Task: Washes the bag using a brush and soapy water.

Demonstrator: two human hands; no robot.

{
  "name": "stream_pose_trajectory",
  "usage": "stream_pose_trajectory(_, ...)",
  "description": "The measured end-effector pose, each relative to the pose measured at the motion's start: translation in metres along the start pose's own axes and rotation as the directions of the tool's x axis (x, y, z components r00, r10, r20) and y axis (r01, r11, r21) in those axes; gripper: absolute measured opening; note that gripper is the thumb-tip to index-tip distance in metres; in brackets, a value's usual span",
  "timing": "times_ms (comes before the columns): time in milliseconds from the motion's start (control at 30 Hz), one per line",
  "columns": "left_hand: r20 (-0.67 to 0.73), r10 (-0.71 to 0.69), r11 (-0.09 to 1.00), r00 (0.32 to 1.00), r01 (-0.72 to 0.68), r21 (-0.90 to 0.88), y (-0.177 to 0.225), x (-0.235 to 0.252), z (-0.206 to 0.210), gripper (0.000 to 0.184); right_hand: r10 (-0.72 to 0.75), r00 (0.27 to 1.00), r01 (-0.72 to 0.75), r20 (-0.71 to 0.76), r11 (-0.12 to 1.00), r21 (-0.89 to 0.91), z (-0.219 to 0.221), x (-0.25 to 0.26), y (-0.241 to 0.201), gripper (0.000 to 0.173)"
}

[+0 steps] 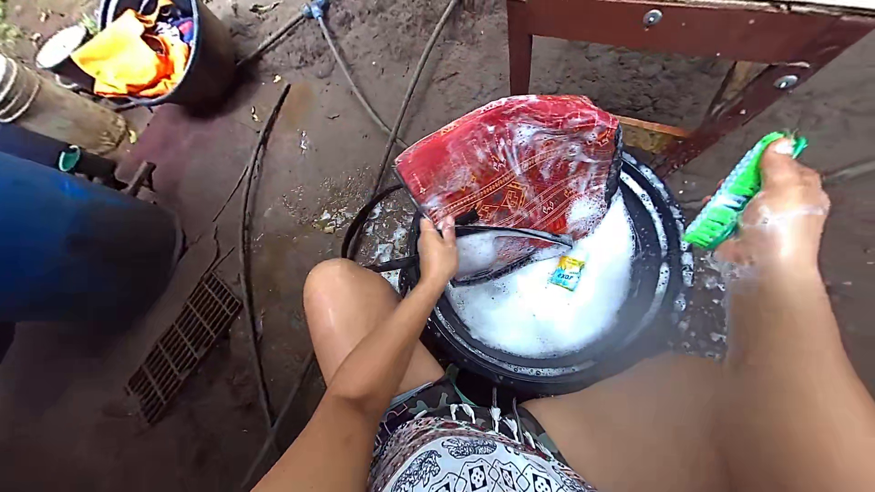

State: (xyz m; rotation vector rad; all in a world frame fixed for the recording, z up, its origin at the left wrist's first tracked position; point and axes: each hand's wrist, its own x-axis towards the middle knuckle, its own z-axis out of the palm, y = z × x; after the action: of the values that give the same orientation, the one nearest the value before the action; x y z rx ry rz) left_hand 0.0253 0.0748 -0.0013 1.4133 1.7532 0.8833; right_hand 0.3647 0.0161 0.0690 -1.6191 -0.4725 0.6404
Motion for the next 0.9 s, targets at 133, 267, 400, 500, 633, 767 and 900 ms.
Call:
stream_pose_trajectory(133,0.015,0.166,0.985,0.986,-0.166,0.040,0.047,-0.035,0.017,0.036,-0.034,0.991,0.049,0.126,0.992,-0.120,0.013,-0.023,0.002,0.047)
stream_pose_trajectory(267,0.077,0.280,0.959,0.957,-0.276,-0.065,0.091,-0.051,0.039,0.033,-0.040,0.959,0.102,0.280,0.973,-0.208,0.023,-0.053,0.006,0.057)
stream_pose_trajectory(400,0.223,0.174,0.981,0.959,-0.150,-0.121,0.124,-0.052,0.044,0.031,-0.112,0.875,0.300,0.471,0.889,-0.345,0.026,-0.080,0.007,0.070)
stream_pose_trajectory(500,0.457,0.163,0.981,0.874,-0.095,-0.168,0.145,-0.045,0.042,0.032,-0.215,0.834,0.437,0.508,0.819,-0.372,0.033,-0.090,0.020,0.081)
stream_pose_trajectory(633,0.799,0.239,0.962,0.551,-0.245,-0.118,0.185,-0.035,0.032,0.058,-0.424,0.815,0.568,0.395,0.719,-0.401,0.046,-0.103,0.032,0.097)
stream_pose_trajectory(767,0.934,0.206,0.830,0.292,-0.557,-0.008,0.208,-0.037,0.031,0.058,-0.469,0.834,0.551,0.290,0.724,-0.415,0.049,-0.097,0.045,0.081)
stream_pose_trajectory(900,0.888,0.398,0.543,0.229,-0.840,-0.027,0.165,-0.022,0.019,0.049,-0.381,0.903,0.423,0.201,0.697,-0.580,0.039,-0.068,0.032,0.077)
